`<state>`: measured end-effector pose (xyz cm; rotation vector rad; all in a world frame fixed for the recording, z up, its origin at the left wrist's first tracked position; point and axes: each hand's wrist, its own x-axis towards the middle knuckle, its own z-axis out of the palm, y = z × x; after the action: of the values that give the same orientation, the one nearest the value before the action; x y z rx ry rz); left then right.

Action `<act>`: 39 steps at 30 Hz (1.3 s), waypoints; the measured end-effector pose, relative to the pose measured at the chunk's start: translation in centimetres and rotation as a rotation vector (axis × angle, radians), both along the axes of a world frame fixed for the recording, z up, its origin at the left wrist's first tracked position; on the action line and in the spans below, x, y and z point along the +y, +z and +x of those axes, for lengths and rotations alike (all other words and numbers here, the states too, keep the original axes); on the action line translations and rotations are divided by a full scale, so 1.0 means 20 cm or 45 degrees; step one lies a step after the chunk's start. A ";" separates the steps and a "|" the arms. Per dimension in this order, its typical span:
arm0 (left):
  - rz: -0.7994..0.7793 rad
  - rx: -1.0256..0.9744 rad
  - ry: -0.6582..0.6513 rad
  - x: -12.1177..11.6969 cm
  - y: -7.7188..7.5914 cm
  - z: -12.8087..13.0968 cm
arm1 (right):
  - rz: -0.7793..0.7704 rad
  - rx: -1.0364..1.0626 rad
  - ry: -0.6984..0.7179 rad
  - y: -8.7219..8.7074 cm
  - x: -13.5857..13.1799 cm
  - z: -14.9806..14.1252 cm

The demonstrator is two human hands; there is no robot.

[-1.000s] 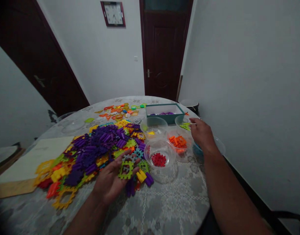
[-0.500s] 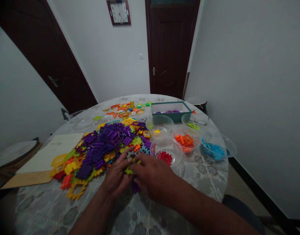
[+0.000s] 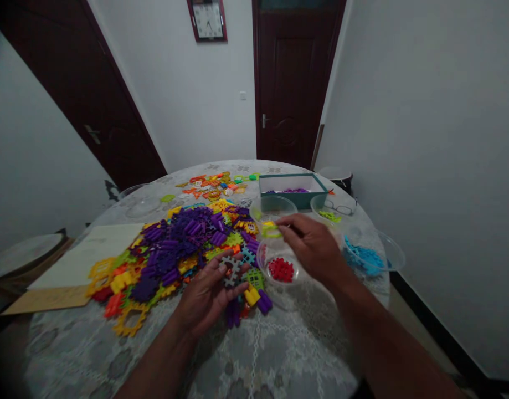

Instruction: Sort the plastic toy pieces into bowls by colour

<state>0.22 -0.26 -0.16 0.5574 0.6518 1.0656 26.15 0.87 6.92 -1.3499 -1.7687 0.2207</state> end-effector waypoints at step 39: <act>0.120 0.172 0.056 -0.01 -0.02 0.02 | -0.310 -0.044 0.399 -0.09 -0.12 -0.29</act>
<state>0.65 -0.39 -0.63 0.7038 0.7374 1.1107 20.34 -1.46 5.03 -1.2402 -2.0296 0.6043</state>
